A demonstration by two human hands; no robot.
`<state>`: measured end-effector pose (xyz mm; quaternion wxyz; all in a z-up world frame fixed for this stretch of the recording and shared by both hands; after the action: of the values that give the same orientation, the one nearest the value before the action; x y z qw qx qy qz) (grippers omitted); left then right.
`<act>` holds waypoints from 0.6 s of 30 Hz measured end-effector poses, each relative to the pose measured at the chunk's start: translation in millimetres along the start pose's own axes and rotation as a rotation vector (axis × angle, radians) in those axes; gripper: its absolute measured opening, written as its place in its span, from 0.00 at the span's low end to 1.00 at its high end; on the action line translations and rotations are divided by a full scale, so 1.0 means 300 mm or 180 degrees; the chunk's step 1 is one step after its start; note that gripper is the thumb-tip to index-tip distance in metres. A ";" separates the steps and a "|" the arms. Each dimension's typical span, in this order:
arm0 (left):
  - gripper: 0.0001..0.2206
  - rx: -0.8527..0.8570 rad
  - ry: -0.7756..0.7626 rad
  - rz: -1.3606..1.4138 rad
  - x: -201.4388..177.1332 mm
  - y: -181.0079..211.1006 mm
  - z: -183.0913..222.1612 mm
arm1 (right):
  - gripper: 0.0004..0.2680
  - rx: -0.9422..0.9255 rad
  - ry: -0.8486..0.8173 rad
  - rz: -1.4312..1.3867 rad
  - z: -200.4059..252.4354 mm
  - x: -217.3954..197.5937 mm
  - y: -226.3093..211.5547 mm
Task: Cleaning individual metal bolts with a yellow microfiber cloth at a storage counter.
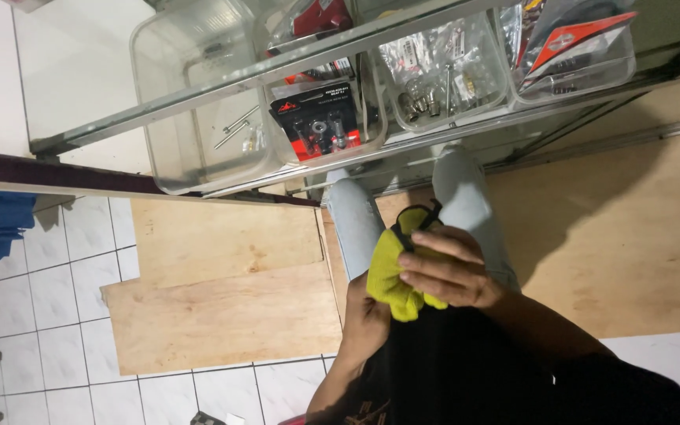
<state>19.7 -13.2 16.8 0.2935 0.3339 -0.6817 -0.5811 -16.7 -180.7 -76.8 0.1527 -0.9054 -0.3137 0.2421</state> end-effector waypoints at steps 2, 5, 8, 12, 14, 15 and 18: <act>0.07 -0.0245 -0.0031 -0.0135 0.011 0.044 -0.011 | 0.10 0.0151 0.0096 0.0156 -0.082 -0.031 0.046; 0.12 -0.0514 0.0085 -0.0103 0.013 0.046 0.021 | 0.07 0.0726 0.0293 0.0369 -0.086 -0.060 0.171; 0.13 -0.0708 0.0345 -0.0071 0.003 0.033 0.019 | 0.08 0.1018 0.0462 0.0433 -0.085 -0.094 0.177; 0.10 -0.0699 0.0442 0.0173 -0.012 -0.042 0.024 | 0.14 0.0096 0.0289 -0.0729 -0.126 -0.087 -0.005; 0.08 -0.0492 0.0322 0.0180 -0.019 -0.062 0.032 | 0.11 -0.0004 0.0037 -0.0550 -0.062 -0.048 -0.071; 0.07 -0.0288 0.0197 0.0180 -0.023 -0.071 0.035 | 0.09 -0.0098 -0.0207 -0.0369 -0.029 -0.024 -0.105; 0.05 0.0299 -0.0189 0.0201 -0.028 -0.076 0.057 | 0.09 -0.0028 -0.0025 -0.0509 -0.032 -0.004 -0.046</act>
<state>14.0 1.3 -8.4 0.2753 0.3082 -0.7269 -0.5485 -19.3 -172.3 -62.5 0.1663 -0.8772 -0.3866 0.2313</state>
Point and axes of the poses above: each hand's wrist, its own z-axis away from the middle knuckle, its own x-axis out of the palm, y = z × x, the point moved 1 cm from there along -z, towards the middle knuckle, and after that the axes turned 11 degrees about x, right-handed, at the moved point
